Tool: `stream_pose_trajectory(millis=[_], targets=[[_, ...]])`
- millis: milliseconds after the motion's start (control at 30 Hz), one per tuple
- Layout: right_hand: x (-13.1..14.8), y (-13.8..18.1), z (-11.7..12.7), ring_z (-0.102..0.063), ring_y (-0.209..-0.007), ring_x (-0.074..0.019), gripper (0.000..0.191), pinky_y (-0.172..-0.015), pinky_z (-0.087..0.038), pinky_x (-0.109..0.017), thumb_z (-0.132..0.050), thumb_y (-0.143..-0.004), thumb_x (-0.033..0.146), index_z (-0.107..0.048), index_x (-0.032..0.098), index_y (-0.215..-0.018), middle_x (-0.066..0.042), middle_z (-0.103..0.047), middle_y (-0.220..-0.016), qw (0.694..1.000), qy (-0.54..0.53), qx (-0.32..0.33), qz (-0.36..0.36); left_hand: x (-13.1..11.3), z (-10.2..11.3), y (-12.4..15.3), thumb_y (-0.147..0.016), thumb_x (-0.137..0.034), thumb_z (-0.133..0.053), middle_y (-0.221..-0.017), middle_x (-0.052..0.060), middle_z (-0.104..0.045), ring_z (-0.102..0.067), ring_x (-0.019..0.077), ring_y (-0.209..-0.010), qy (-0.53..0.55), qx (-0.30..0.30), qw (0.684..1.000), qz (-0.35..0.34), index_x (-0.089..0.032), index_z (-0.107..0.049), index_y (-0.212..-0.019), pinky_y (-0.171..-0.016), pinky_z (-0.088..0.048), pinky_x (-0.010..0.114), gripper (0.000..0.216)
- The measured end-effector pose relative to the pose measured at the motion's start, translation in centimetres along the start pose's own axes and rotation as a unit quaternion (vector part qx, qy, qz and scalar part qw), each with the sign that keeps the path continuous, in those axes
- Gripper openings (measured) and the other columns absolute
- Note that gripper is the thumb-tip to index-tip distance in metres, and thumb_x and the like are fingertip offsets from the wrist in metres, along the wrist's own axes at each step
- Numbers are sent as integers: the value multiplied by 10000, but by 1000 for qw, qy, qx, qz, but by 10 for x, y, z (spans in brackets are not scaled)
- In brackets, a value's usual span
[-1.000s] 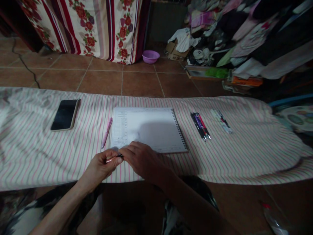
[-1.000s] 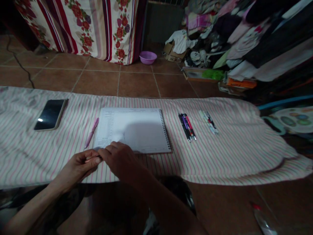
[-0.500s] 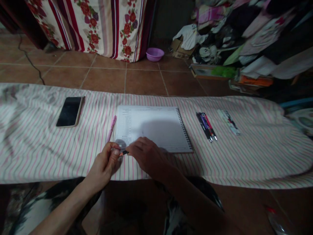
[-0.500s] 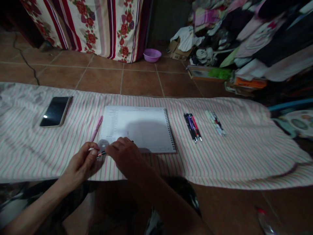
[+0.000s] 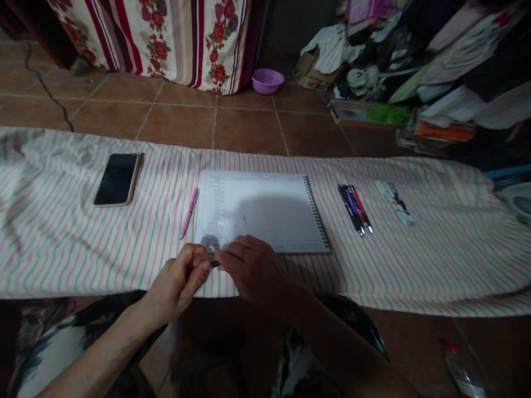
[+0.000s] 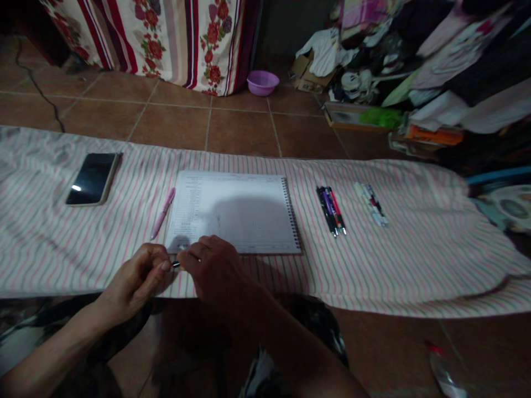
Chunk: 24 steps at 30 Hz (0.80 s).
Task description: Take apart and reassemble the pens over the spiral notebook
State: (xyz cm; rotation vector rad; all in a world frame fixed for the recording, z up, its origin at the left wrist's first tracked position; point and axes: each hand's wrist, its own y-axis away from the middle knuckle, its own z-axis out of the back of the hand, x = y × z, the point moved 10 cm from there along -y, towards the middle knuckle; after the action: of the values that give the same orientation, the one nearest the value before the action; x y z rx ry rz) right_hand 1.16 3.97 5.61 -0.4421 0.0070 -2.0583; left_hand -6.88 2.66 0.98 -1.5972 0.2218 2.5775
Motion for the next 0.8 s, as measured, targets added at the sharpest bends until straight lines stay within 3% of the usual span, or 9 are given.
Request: stream_pose_trajectory(millis=[267, 400, 467, 667, 800], targets=[[-14, 8, -24, -519, -587, -143, 167, -551, -315, -275, -405, -869, 182, -554, 172, -794, -24, -611, -672, 991, -55, 94, -78, -11, -9, -1, -846, -215, -430, -641, -31, -481, -458, 110, -499, -26, 41, 998, -37, -217, -428, -860, -496, -343, 232, 15], [-28, 2, -13, -568, -766, -160, 166, -668, -398, -267, -470, -879, 242, -520, 136, -996, -66, -637, -844, 988, -95, 36, -113, 8, -5, -8, -862, -276, -423, -567, -76, -373, -363, 87, -444, 51, 2, 998, 38, -221, -399, -890, -447, -284, 208, 66], [-26, -1, -9, -552, -847, -167, 115, -731, -406, -269, -521, -857, 235, -535, 141, -922, -70, -625, -887, 992, -96, 19, -79, 14, -7, -10, -867, -300, -420, -552, -89, -336, -325, 79, -435, 83, 0, 995, 56, -223, -392, -907, -436, -260, 197, 91], [-19, 0, -8, -530, -731, -156, 145, -689, -379, -283, -435, -881, 166, -557, 158, -803, -47, -622, -774, 998, -44, 7, -43, 10, -4, -10, -864, -309, -424, -567, -85, -335, -335, 80, -450, 72, 5, 996, 48, -225, -393, -891, -444, -267, 194, 93], [-19, 3, -18, -555, -642, -154, 165, -589, -359, -271, -425, -859, 161, -560, 160, -765, -45, -625, -693, 994, -34, 67, -78, 3, -12, -7, -860, -287, -429, -593, -65, -383, -368, 90, -475, 44, 47, 998, 28, -218, -410, -890, -456, -286, 205, 77]])
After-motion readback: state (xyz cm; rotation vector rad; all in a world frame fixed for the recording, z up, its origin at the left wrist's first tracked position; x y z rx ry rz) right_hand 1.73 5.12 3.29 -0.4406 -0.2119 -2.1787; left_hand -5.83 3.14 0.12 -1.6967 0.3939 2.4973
